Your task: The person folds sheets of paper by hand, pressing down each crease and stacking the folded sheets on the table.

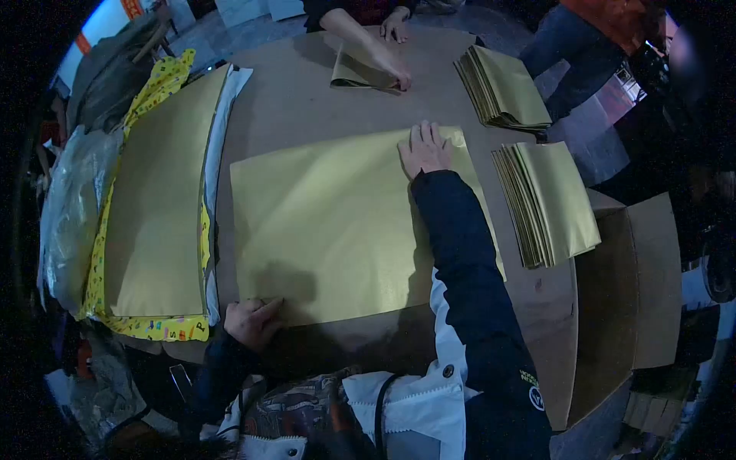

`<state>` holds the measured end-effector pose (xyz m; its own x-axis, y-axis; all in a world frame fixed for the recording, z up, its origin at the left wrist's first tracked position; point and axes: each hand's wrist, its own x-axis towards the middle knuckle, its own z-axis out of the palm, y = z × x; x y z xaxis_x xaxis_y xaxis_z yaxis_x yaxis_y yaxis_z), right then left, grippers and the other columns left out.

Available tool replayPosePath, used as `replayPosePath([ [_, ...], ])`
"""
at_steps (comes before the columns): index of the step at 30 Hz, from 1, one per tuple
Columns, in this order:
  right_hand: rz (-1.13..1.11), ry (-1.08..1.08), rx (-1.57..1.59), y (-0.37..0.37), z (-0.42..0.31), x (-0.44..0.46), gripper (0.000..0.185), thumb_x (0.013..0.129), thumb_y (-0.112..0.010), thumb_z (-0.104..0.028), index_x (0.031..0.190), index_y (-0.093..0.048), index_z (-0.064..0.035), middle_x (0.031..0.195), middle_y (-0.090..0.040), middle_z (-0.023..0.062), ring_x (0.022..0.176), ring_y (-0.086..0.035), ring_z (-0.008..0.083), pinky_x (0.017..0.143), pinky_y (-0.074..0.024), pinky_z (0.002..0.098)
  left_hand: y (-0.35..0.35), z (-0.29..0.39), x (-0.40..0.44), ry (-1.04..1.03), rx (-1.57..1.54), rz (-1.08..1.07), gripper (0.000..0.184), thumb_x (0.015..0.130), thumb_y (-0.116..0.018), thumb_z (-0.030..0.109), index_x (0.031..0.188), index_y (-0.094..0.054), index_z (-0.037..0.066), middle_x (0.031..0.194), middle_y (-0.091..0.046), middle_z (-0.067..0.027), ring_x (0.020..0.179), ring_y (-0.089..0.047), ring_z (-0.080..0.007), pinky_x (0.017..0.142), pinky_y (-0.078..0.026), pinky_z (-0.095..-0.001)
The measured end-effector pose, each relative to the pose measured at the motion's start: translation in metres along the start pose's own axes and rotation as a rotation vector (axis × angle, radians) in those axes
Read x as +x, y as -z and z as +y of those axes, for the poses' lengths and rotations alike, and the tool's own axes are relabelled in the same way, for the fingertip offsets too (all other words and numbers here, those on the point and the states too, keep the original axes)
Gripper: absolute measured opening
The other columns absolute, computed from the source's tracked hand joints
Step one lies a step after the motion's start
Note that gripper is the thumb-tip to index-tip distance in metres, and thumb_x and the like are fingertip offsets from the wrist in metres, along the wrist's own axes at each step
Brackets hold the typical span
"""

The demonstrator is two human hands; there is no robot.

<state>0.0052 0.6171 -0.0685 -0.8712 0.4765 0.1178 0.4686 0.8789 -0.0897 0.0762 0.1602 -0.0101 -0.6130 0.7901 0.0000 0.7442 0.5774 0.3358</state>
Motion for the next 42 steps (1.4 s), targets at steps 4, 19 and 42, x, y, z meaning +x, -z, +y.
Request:
replayPosePath([
  [4, 0.109, 0.003, -0.007, -0.006, 0.009, 0.0, 0.057, 0.093, -0.04, -0.042, 0.139, -0.039, -0.0086, 0.15, -0.026, 0.0148, 0.141, -0.016, 0.0327, 0.11, -0.0186, 0.0578, 0.014, 0.002, 0.05, -0.022, -0.037, -0.261, 0.036, 0.082, -0.062, 0.027, 0.116, -0.062, 0.016, 0.107, -0.063, -0.0109, 0.1, -0.06, -0.0322, 0.088, -0.046, -0.0463],
  [19, 0.115, 0.065, 0.061, -0.002, 0.011, -0.003, 0.053, 0.093, -0.042, -0.037, 0.137, -0.042, -0.0079, 0.148, -0.028, 0.0179, 0.141, -0.017, 0.0355, 0.109, -0.0189, 0.0589, -0.046, -0.041, 0.265, 0.12, 0.228, -0.016, 0.063, 0.093, -0.038, 0.053, 0.145, -0.031, 0.018, 0.155, -0.017, -0.0087, 0.143, -0.013, -0.0281, 0.111, -0.016, -0.0563],
  [42, -0.132, 0.558, 0.177, -0.018, -0.202, -0.011, 0.063, 0.095, -0.032, -0.039, 0.144, -0.026, -0.0011, 0.153, -0.022, 0.0144, 0.142, -0.017, 0.026, 0.115, -0.0121, 0.0487, -0.008, -0.131, 0.203, 0.471, 0.289, 0.005, 0.054, 0.096, -0.034, 0.033, 0.147, -0.024, 0.017, 0.156, -0.014, -0.0065, 0.143, -0.013, -0.029, 0.113, -0.016, -0.0541],
])
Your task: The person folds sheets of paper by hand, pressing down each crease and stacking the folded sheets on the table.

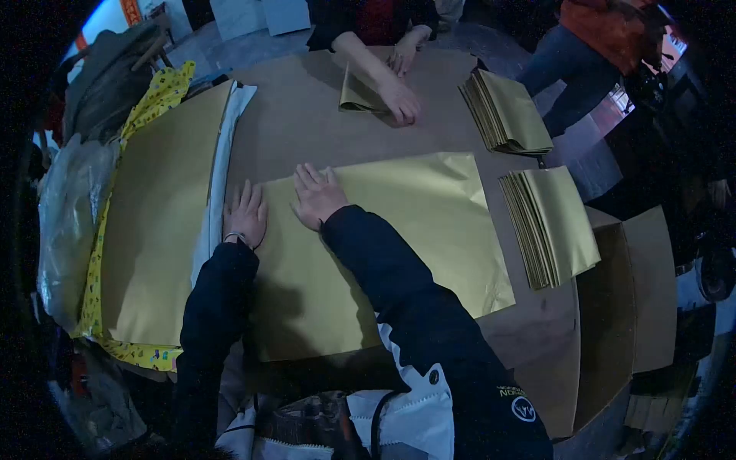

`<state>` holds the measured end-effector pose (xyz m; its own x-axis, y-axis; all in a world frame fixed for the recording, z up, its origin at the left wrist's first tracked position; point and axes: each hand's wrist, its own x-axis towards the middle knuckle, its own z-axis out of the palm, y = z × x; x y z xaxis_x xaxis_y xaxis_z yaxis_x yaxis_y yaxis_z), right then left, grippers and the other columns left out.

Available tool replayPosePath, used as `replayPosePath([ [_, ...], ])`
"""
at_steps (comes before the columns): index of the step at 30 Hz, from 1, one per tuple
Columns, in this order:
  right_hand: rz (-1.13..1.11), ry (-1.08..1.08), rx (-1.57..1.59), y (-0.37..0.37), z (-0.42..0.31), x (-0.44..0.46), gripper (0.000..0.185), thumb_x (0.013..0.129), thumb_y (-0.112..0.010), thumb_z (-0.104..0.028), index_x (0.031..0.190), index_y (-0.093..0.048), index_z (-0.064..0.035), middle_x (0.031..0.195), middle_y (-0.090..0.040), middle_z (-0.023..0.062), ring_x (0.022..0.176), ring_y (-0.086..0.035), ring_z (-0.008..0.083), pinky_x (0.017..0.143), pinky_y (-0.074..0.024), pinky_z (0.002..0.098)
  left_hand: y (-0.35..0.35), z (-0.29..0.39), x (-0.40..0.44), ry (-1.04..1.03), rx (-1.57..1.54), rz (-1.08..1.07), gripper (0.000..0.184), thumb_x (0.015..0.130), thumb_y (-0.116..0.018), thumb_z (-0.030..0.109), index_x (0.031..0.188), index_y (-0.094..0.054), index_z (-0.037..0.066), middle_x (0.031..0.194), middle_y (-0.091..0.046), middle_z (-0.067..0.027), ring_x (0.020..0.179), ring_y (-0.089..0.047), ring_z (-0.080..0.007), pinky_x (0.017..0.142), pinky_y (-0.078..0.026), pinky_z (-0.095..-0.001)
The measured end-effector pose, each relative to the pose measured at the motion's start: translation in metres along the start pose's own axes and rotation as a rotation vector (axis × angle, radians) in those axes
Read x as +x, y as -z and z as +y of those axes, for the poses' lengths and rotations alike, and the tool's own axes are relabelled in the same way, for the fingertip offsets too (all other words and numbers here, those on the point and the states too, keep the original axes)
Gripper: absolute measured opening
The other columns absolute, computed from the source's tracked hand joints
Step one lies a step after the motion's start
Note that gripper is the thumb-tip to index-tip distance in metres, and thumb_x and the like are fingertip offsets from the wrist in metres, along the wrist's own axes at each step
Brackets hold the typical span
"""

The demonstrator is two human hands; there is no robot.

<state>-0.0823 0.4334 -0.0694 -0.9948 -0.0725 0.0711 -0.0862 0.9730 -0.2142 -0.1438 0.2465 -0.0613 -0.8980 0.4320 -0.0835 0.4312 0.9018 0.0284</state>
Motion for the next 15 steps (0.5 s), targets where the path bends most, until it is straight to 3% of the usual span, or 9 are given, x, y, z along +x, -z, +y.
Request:
replayPosePath([
  [11, 0.043, -0.339, -0.035, 0.027, 0.122, -0.059, 0.068, 0.094, -0.033, -0.046, 0.145, -0.025, -0.0024, 0.154, -0.019, 0.0136, 0.143, -0.015, 0.0259, 0.114, -0.0138, 0.0479, -0.036, -0.021, 0.016, -0.038, -0.009, 0.089, 0.054, 0.096, -0.034, 0.035, 0.146, -0.027, 0.018, 0.155, -0.018, -0.0062, 0.142, -0.016, -0.029, 0.111, -0.018, -0.0555],
  [15, 0.014, -0.49, -0.132, 0.047, 0.164, -0.084, 0.072, 0.092, -0.035, -0.052, 0.145, -0.025, -0.003, 0.154, -0.018, 0.0127, 0.143, -0.013, 0.025, 0.115, -0.0133, 0.0478, -0.01, -0.006, 0.003, -0.006, -0.02, 0.062, 0.054, 0.095, -0.037, 0.034, 0.145, -0.028, 0.017, 0.155, -0.018, -0.0053, 0.142, -0.016, -0.0287, 0.111, -0.019, -0.0554],
])
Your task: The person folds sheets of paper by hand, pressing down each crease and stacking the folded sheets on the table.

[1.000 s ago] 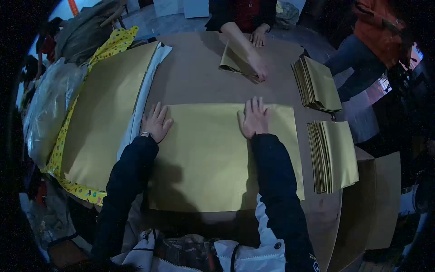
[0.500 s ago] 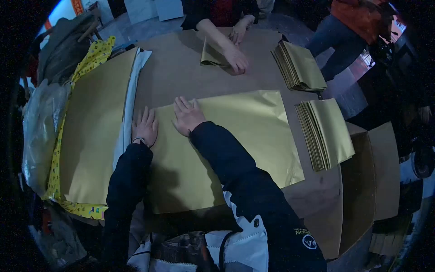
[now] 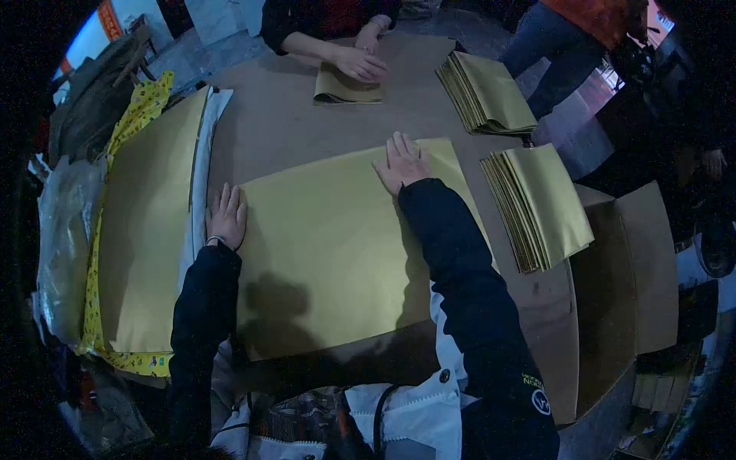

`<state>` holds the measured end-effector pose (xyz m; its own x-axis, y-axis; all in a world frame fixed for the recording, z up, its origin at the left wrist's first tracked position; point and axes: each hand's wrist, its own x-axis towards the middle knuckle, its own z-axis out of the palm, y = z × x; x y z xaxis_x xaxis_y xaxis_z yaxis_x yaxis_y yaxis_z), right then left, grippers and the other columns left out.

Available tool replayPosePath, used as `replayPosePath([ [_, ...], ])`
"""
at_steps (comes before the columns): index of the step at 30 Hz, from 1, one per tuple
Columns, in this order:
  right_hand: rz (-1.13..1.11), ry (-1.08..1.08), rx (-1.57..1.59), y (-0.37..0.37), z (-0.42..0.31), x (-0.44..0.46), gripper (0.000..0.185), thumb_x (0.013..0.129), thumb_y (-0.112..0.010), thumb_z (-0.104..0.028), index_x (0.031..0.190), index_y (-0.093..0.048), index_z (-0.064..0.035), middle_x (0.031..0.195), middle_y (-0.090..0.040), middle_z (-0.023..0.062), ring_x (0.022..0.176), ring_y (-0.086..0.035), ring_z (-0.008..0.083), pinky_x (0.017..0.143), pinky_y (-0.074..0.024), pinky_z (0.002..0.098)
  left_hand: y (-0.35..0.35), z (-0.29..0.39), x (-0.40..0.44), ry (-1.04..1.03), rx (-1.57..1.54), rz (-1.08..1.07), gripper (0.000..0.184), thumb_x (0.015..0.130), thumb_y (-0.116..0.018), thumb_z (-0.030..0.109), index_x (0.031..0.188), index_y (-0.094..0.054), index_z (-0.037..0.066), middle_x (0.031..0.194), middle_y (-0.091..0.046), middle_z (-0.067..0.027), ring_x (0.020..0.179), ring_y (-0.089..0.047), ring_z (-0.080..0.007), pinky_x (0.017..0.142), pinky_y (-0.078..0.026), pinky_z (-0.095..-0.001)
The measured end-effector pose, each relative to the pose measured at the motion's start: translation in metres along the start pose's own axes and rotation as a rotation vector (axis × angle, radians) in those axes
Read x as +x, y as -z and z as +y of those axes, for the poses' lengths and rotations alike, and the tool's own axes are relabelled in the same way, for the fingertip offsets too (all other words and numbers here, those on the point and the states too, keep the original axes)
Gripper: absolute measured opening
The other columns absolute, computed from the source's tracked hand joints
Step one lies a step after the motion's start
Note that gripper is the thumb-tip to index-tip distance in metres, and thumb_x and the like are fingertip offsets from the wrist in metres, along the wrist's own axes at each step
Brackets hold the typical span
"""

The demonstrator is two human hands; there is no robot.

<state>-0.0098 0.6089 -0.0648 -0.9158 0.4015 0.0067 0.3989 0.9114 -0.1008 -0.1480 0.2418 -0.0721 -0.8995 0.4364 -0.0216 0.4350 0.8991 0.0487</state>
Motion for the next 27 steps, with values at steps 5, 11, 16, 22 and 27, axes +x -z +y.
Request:
replayPosePath([
  [5, 0.018, -0.144, -0.099, 0.003, 0.048, -0.001, 0.074, 0.093, -0.033, -0.053, 0.147, -0.021, -0.0038, 0.156, -0.013, 0.0109, 0.144, -0.01, 0.0241, 0.115, -0.0102, 0.0478, -0.012, -0.013, 0.012, -0.07, 0.011, 0.142, 0.05, 0.094, -0.041, 0.032, 0.14, -0.038, 0.014, 0.149, -0.03, -0.0099, 0.137, -0.028, -0.0313, 0.109, -0.026, -0.0511],
  [11, -0.019, -0.238, -0.002, 0.014, 0.052, -0.007, 0.073, 0.094, -0.032, -0.052, 0.147, -0.02, -0.0033, 0.155, -0.013, 0.0119, 0.144, -0.009, 0.0244, 0.116, -0.0094, 0.0481, 0.051, -0.004, 0.042, -0.04, -0.306, 0.001, 0.043, 0.078, -0.066, 0.037, 0.105, -0.063, 0.004, 0.109, -0.064, -0.0158, 0.101, -0.06, -0.031, 0.088, -0.047, -0.0375],
  [16, 0.015, -0.221, -0.013, 0.013, 0.052, -0.01, 0.074, 0.093, -0.032, -0.054, 0.146, -0.023, -0.0031, 0.155, -0.015, 0.0121, 0.144, -0.011, 0.0252, 0.114, -0.0117, 0.0522, 0.042, -0.023, 0.076, -0.032, -0.352, -0.085, 0.032, 0.065, -0.08, 0.031, 0.069, -0.061, 0.005, 0.063, -0.06, -0.0048, 0.06, -0.056, -0.0172, 0.058, -0.048, -0.0316],
  [22, 0.005, -0.087, 0.058, -0.001, -0.023, 0.002, 0.075, 0.093, -0.031, -0.053, 0.146, -0.022, -0.0016, 0.155, -0.014, 0.0148, 0.144, -0.01, 0.0279, 0.114, -0.0102, 0.0541, -0.015, -0.062, 0.055, 0.281, -1.362, -0.161, 0.025, 0.081, -0.072, 0.02, 0.088, -0.061, -0.001, 0.077, -0.062, -0.003, 0.064, -0.058, -0.0116, 0.058, -0.047, -0.0247],
  [27, -0.047, 0.254, 0.168, -0.018, -0.163, 0.0, 0.074, 0.093, -0.033, -0.05, 0.145, -0.021, 0.0001, 0.154, -0.015, 0.0173, 0.143, -0.011, 0.0301, 0.113, -0.0081, 0.0554, 0.001, -0.035, -0.038, 0.363, -1.434, -0.21, 0.022, 0.084, -0.068, 0.016, 0.098, -0.062, -0.001, 0.092, -0.064, -0.0048, 0.087, -0.059, -0.0137, 0.077, -0.046, -0.0258],
])
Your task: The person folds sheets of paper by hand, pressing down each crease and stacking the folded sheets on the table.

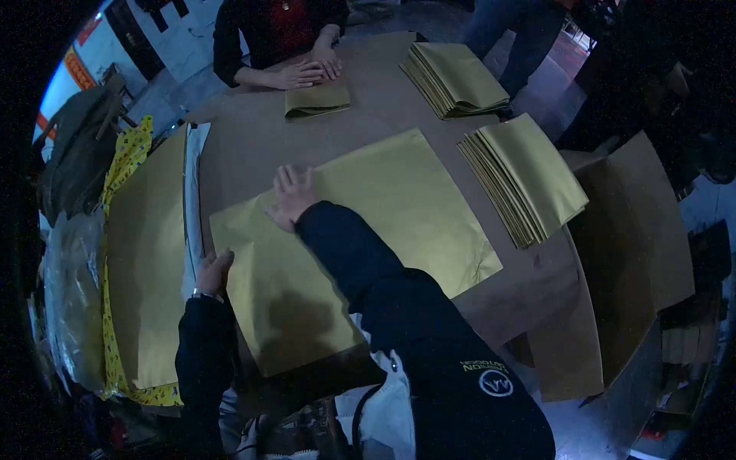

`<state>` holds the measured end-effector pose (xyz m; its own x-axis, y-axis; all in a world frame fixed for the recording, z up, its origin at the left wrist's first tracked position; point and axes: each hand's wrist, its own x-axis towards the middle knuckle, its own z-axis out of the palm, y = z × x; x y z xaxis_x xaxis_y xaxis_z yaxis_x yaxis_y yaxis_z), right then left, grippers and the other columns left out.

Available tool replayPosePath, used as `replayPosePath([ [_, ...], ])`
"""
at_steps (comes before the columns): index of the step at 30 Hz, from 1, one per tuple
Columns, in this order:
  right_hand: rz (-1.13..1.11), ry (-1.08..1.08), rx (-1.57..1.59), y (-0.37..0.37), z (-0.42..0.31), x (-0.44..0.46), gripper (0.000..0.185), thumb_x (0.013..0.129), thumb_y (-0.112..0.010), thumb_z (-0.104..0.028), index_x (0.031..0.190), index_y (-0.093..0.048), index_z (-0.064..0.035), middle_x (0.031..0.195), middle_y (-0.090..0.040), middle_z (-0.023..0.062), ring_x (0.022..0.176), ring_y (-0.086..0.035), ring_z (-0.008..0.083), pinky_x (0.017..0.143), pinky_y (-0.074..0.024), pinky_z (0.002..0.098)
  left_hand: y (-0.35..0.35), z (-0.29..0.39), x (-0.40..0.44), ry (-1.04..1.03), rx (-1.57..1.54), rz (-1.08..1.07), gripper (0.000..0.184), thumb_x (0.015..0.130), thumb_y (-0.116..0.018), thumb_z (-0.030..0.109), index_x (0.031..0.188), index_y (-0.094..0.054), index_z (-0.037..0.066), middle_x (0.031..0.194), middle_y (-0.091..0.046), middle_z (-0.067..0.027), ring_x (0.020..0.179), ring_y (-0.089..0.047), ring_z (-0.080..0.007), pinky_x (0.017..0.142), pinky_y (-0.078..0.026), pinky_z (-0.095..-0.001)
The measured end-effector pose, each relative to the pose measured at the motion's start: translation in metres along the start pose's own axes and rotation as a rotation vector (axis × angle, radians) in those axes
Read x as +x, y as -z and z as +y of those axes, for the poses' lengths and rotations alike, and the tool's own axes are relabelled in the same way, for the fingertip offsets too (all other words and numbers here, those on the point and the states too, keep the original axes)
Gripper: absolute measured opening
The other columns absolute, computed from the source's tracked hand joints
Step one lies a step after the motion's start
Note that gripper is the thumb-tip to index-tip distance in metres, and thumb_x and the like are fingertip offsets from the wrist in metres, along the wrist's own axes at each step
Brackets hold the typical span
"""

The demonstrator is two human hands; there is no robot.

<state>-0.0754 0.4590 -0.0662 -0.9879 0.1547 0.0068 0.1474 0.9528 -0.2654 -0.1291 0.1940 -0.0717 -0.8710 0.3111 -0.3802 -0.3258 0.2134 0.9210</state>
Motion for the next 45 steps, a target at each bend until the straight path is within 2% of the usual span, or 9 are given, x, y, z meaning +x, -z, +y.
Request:
replayPosePath([
  [2, 0.016, 0.166, 0.021, -0.023, -0.047, 0.001, 0.073, 0.092, -0.036, -0.049, 0.144, -0.024, 0.0007, 0.153, -0.019, 0.0171, 0.143, -0.013, 0.0296, 0.112, -0.0112, 0.057, -0.017, -0.002, -0.051, -0.079, -0.075, -0.047, 0.024, 0.083, -0.067, 0.017, 0.1, -0.063, 0.0, 0.094, -0.065, -0.0059, 0.088, -0.059, -0.0156, 0.076, -0.046, -0.0287],
  [6, 0.086, 0.323, 0.025, -0.04, -0.084, -0.028, 0.07, 0.092, -0.038, -0.048, 0.142, -0.03, 0.0015, 0.151, -0.025, 0.016, 0.141, -0.018, 0.0285, 0.109, -0.0181, 0.0585, 0.013, -0.038, -0.065, -0.205, 0.464, -0.089, 0.025, 0.083, -0.066, 0.014, 0.102, -0.064, -0.002, 0.097, -0.067, -0.0089, 0.087, -0.061, -0.0165, 0.078, -0.047, -0.0292],
  [12, 0.282, 0.108, 0.062, -0.035, 0.005, -0.087, 0.062, 0.09, -0.042, -0.044, 0.135, -0.042, -0.0007, 0.147, -0.031, 0.0164, 0.139, -0.022, 0.0301, 0.109, -0.0198, 0.0566, 0.031, -0.058, -0.049, -0.264, 0.489, -0.112, 0.024, 0.085, -0.064, 0.015, 0.101, -0.064, -0.002, 0.095, -0.067, -0.007, 0.088, -0.06, -0.0139, 0.077, -0.046, -0.028],
  [22, 0.125, -0.503, -0.183, 0.044, 0.148, -0.231, 0.066, 0.093, -0.035, -0.046, 0.142, -0.029, -0.0018, 0.152, -0.023, 0.0155, 0.141, -0.018, 0.0287, 0.11, -0.018, 0.0555, 0.02, -0.061, -0.131, -0.064, 0.33, -0.207, 0.032, 0.088, -0.061, 0.02, 0.111, -0.061, -0.003, 0.103, -0.066, -0.0101, 0.096, -0.06, -0.0172, 0.084, -0.046, -0.0305],
  [24, 0.084, -0.454, -0.166, 0.03, 0.133, -0.244, 0.067, 0.093, -0.036, -0.046, 0.142, -0.03, -0.0018, 0.152, -0.022, 0.0158, 0.141, -0.017, 0.0292, 0.11, -0.0172, 0.0568, 0.01, -0.049, -0.155, 0.057, 0.076, -0.261, 0.032, 0.089, -0.061, 0.019, 0.113, -0.06, -0.002, 0.105, -0.066, -0.0093, 0.097, -0.061, -0.0176, 0.085, -0.047, -0.0314],
  [34, 0.015, 0.229, -0.118, -0.006, -0.024, -0.235, 0.065, 0.091, -0.043, -0.047, 0.139, -0.036, -0.003, 0.149, -0.026, 0.0169, 0.141, -0.018, 0.0332, 0.109, -0.0194, 0.0582, 0.011, -0.065, -0.178, -0.053, 0.215, -0.21, 0.035, 0.086, -0.064, 0.021, 0.112, -0.061, -0.002, 0.097, -0.066, -0.0057, 0.089, -0.06, -0.0136, 0.081, -0.047, -0.0269],
  [41, 0.068, 0.551, -0.058, -0.038, -0.105, -0.213, 0.062, 0.09, -0.046, -0.044, 0.136, -0.04, -0.003, 0.147, -0.031, 0.0172, 0.138, -0.025, 0.0331, 0.107, -0.0227, 0.058, 0.015, -0.081, -0.175, -0.032, 0.173, -0.114, 0.024, 0.092, -0.058, 0.028, 0.084, -0.059, 0.006, 0.061, -0.05, 0.0005, 0.053, -0.049, -0.0083, 0.045, -0.04, -0.0231],
  [44, 0.044, 0.632, -0.035, -0.032, -0.099, -0.197, 0.064, 0.091, -0.045, -0.046, 0.137, -0.039, -0.0028, 0.146, -0.032, 0.0171, 0.137, -0.026, 0.0317, 0.107, -0.0234, 0.0562, 0.005, -0.083, -0.184, -0.081, 0.079, -0.122, 0.022, 0.089, -0.062, 0.026, 0.083, -0.06, 0.005, 0.06, -0.053, -0.0023, 0.056, -0.054, -0.0108, 0.047, -0.042, -0.0252],
  [45, 0.056, 0.579, -0.054, -0.032, -0.091, -0.183, 0.064, 0.091, -0.044, -0.047, 0.138, -0.038, -0.0029, 0.146, -0.032, 0.017, 0.138, -0.026, 0.0312, 0.108, -0.0235, 0.0555, 0.006, -0.06, -0.192, -0.111, 0.56, -0.077, 0.019, 0.086, -0.066, 0.02, 0.091, -0.062, 0.003, 0.077, -0.061, -0.0017, 0.068, -0.055, -0.0088, 0.059, -0.047, -0.0268],
])
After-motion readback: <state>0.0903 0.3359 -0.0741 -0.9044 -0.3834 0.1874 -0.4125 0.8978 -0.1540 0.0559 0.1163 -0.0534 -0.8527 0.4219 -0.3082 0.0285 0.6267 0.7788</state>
